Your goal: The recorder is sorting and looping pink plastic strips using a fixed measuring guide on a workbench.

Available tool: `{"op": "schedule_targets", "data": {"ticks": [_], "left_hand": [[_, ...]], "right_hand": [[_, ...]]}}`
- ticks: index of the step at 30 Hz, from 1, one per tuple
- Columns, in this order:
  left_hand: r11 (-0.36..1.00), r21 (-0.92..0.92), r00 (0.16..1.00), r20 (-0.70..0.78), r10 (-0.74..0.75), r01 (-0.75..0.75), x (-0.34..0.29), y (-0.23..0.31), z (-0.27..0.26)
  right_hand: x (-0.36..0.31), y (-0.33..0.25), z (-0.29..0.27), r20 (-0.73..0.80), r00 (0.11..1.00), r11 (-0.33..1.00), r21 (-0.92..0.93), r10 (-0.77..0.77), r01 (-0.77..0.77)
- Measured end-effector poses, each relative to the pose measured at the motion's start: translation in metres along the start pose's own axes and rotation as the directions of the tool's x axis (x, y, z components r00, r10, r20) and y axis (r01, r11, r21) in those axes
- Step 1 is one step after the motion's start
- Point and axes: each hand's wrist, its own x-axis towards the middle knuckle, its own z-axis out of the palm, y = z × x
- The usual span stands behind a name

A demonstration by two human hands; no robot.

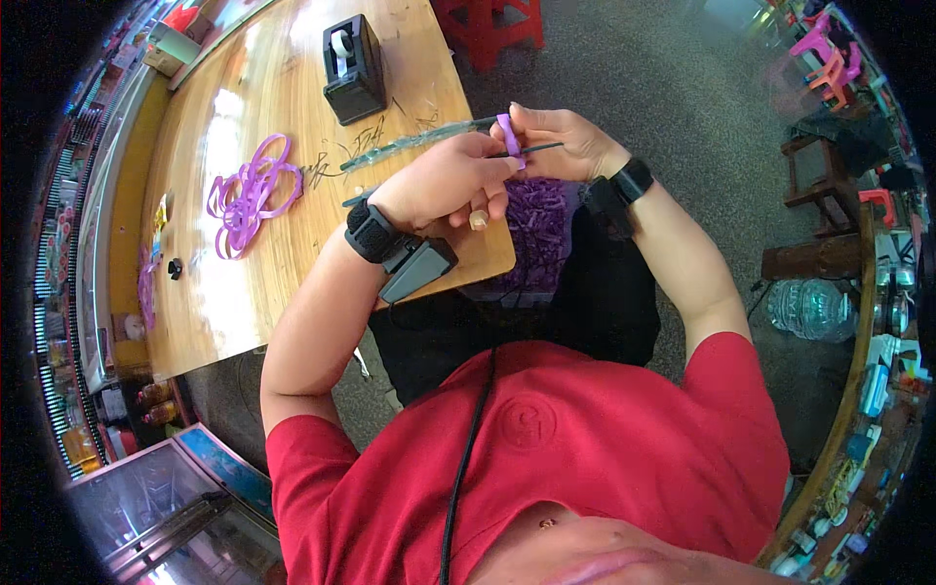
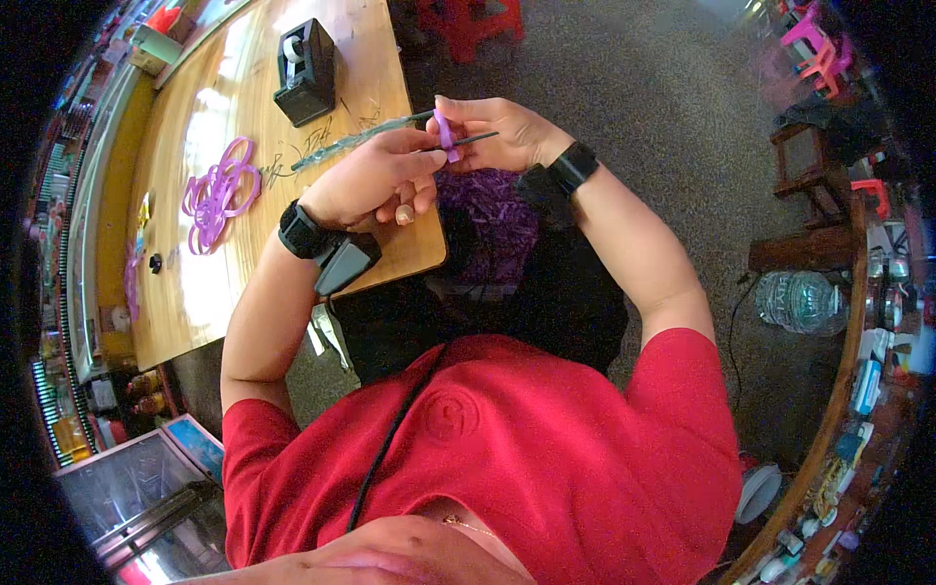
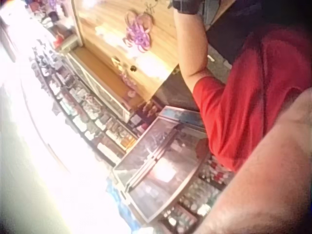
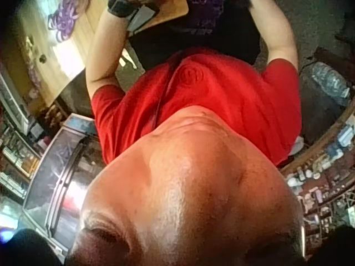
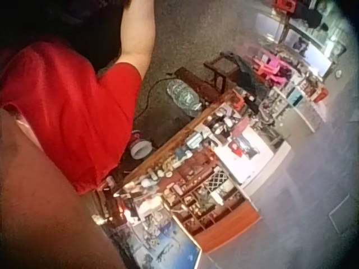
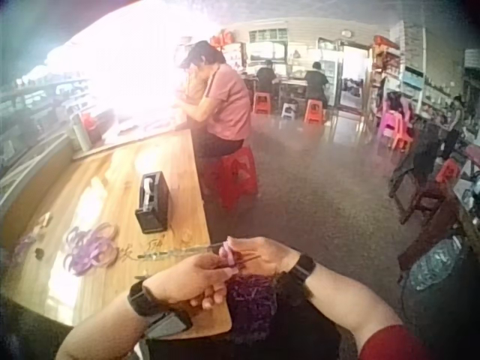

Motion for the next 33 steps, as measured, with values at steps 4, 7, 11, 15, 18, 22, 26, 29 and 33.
{"op": "schedule_targets", "data": {"ticks": [4,7,11,15,18,22,26,29,33], "left_hand": [[1.0,-0.025,1.0,0.009,0.016,-0.016,0.0,-0.001,0.0],[1.0,0.017,1.0,-0.016,0.013,-0.013,0.0,-0.001,0.001],[1.0,0.014,1.0,0.006,0.021,-0.021,0.001,-0.002,-0.001],[0.996,0.078,0.999,-0.002,0.033,-0.032,0.001,-0.003,-0.002],[0.996,0.079,0.999,0.0,0.048,-0.048,0.003,-0.005,-0.002],[0.995,0.087,0.999,0.012,0.053,-0.053,0.001,0.0,0.002],[0.994,0.1,0.999,0.0,0.045,-0.045,0.001,-0.004,-0.001],[0.996,0.082,0.999,-0.005,0.04,-0.039,0.0,-0.002,0.0],[0.994,0.099,0.999,0.007,0.044,-0.045,0.002,-0.003,-0.002]], "right_hand": [[-0.009,-0.003,0.006,-0.088,0.996,0.983,-0.182,-0.002,-0.014],[-0.022,-0.01,0.015,-0.239,0.96,0.813,-0.581,-0.145,-0.022],[-0.036,-0.01,0.041,-0.22,0.712,0.285,-0.958,-0.667,-0.028],[-0.031,-0.014,0.065,-0.123,0.689,0.14,-0.99,-0.714,-0.031],[-0.022,-0.01,0.063,-0.103,0.689,0.086,-0.995,-0.717,-0.059],[-0.016,-0.013,0.054,-0.087,0.702,0.063,-0.996,-0.707,-0.06],[-0.018,-0.015,0.054,-0.137,0.73,0.165,-0.986,-0.669,-0.034],[-0.018,-0.008,0.041,-0.16,0.71,0.166,-0.984,-0.686,-0.061],[-0.016,-0.005,0.027,-0.295,0.799,0.523,-0.852,-0.524,0.029]]}}
